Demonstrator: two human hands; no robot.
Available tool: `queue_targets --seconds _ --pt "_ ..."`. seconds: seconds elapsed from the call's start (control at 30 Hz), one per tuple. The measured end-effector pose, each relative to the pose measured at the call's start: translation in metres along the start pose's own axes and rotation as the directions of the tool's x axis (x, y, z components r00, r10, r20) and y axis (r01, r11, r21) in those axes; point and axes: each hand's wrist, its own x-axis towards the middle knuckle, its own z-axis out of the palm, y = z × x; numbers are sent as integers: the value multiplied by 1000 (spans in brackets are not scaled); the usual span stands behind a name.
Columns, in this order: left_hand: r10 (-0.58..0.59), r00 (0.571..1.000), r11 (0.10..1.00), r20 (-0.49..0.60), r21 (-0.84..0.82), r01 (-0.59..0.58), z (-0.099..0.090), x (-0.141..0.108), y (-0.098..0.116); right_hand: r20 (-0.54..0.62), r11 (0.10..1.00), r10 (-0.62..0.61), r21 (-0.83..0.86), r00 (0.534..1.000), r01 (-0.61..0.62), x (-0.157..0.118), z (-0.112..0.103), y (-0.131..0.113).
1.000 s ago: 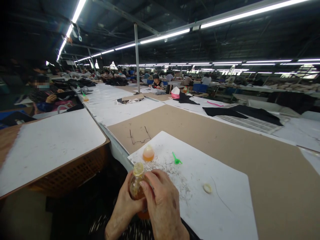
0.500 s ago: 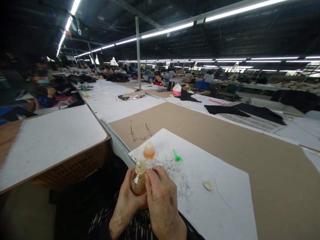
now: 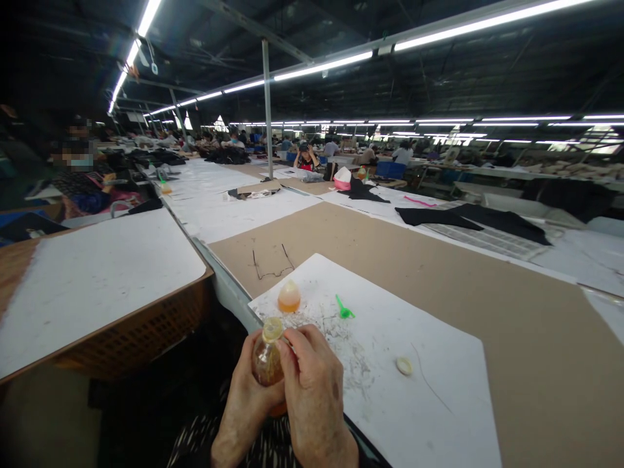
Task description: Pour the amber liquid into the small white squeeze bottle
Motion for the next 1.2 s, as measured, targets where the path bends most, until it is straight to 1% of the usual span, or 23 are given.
queue_targets --seconds 0.1,0.23,0.37,0.43,0.57,0.67,0.73,0.8,0.9,1.0,1.1,1.2 --pt "15 1000 999 2 30 -15 1 -1 -5 -18 999 14 36 1000 -13 0 1 0" --pt "7 1000 996 -25 91 -5 1 -1 -8 -52 999 10 48 999 -7 0 3 -1" --pt "-4 999 980 -52 197 14 0 -3 -4 -83 998 -20 61 996 25 0 4 -2" --pt "-3 999 977 -54 211 14 0 -3 0 -86 996 -10 86 996 18 -1 4 -2" --pt "54 998 970 -44 238 -42 8 0 4 -112 993 16 118 994 -3 -2 -6 4" --pt "144 990 960 -4 242 -138 24 7 4 -146 988 91 140 985 -70 2 -22 11" --pt "197 980 953 16 233 -195 41 13 3 -158 974 180 168 971 -153 6 -35 17" --pt "226 974 949 19 223 -224 60 18 2 -168 952 269 196 948 -236 10 -47 23" --pt "220 975 958 34 180 -222 88 24 0 -190 920 368 214 910 -327 15 -63 33" --pt "204 976 964 77 156 -214 110 30 -3 -204 904 412 216 888 -370 18 -75 44" --pt "182 978 973 105 125 -194 123 36 -8 -179 886 446 227 877 -404 22 -80 56" --pt "171 978 973 116 137 -186 130 41 -16 -142 863 482 248 864 -441 24 -81 68"
